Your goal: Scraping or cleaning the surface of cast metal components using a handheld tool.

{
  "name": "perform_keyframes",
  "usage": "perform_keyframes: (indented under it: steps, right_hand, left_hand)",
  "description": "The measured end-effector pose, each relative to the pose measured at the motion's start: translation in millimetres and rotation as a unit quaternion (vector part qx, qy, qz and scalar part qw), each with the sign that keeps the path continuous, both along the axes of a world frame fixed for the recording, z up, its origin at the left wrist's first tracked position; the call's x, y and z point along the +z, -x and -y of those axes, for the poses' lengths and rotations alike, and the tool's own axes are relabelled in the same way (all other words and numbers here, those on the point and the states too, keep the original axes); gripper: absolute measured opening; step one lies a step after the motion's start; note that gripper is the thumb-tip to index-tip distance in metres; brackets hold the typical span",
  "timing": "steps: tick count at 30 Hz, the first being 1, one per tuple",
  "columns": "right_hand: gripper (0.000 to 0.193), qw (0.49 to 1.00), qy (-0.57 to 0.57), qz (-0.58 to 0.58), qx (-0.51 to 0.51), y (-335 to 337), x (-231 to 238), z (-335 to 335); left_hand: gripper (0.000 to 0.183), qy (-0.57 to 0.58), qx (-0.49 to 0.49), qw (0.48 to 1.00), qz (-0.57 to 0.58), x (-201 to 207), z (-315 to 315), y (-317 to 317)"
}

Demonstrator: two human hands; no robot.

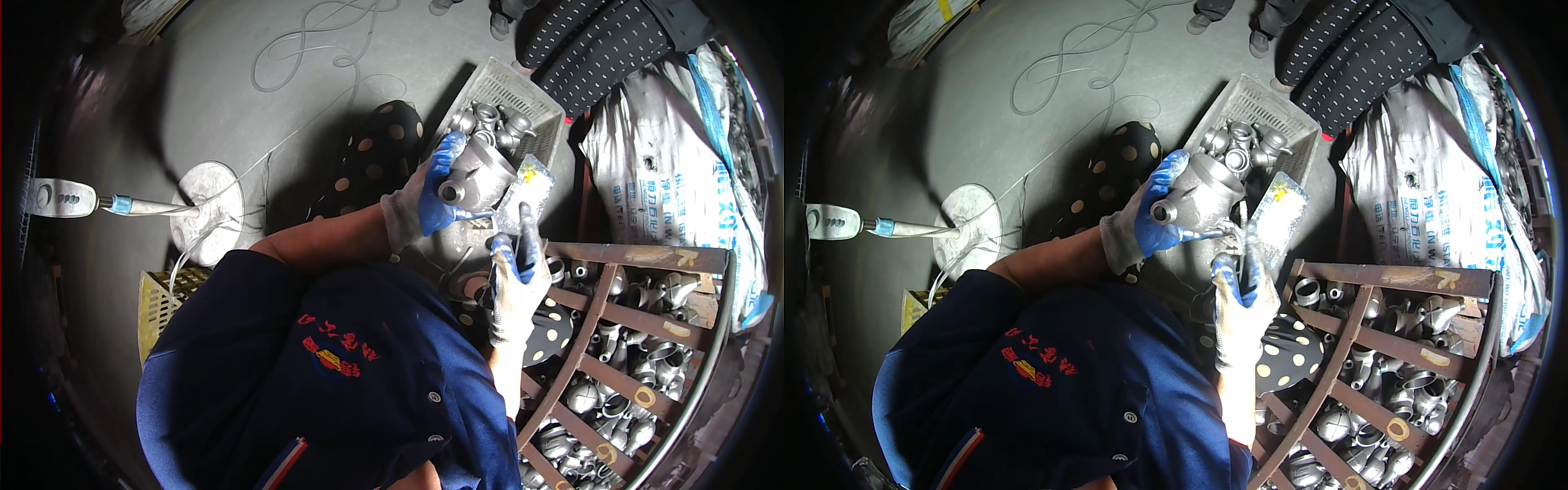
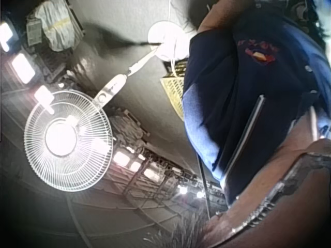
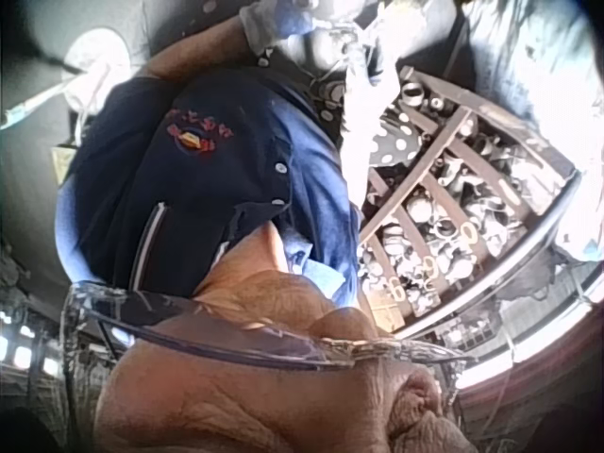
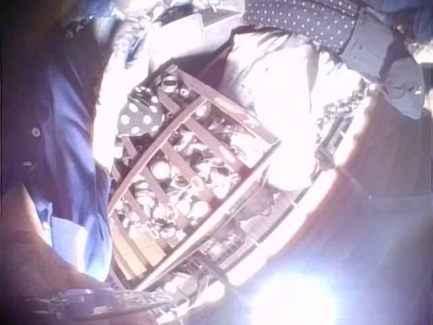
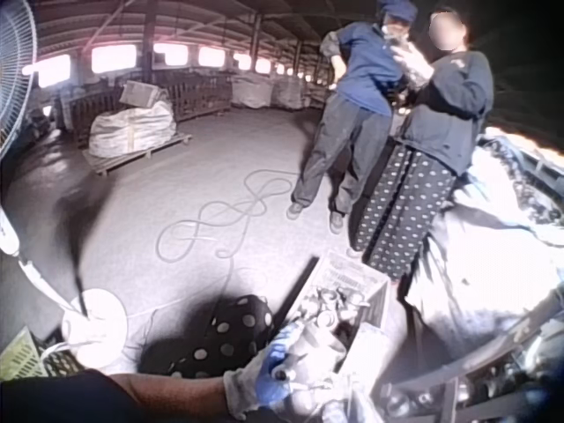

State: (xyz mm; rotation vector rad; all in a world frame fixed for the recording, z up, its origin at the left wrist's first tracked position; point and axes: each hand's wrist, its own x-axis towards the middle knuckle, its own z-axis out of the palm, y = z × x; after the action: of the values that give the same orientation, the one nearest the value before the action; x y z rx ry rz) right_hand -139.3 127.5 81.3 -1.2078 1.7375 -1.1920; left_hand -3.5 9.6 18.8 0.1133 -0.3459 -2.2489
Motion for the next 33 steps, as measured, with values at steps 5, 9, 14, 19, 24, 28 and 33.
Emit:
perform_keyframes:
  steps: [5, 9, 14, 19, 24, 28, 33]
  right_hand:
    - [0.068, 0.981, 0.141, -0.129, -0.018, -3.5, -3.4, 23.3]
    - [0.071, 0.96, 0.123, -0.247, -0.047, -0.2, -13.0, 38.5]
    - [0.063, 0.987, 0.152, -0.045, 0.011, 10.9, -29.4, 41.8]
    - [0.057, 0.985, 0.169, -0.028, 0.01, 15.1, -35.4, 36.6]
    - [0.056, 0.986, 0.151, 0.057, -0.028, 14.2, -24.3, 31.6]
    - [0.052, 0.982, 0.172, 0.055, -0.049, 8.6, -13.0, 17.7]
    - [0.041, 0.986, 0.152, -0.058, 0.02, 13.4, -0.2, -5.6]
  left_hand:
    - [0.044, -0.029, -0.025, 0.999, 0.009, -1.1, -5.2, 7.0]
    - [0.044, 0.012, -0.028, 1.0, 0.004, -2.1, -12.9, 10.9]
    - [0.052, -0.004, -0.065, 0.998, -0.011, 2.4, -10.7, 9.8]
    - [0.057, -0.028, -0.088, 0.996, -0.014, 5.9, -10.9, 14.2]
    - [0.057, 0.013, -0.086, 0.996, -0.012, 3.2, -8.4, 14.0]
    - [0.058, 0.046, -0.061, 0.997, 0.016, -4.5, -6.7, 9.9]
    - [0.056, 0.146, -0.014, 0.987, 0.064, -11.8, -0.6, 6.7]
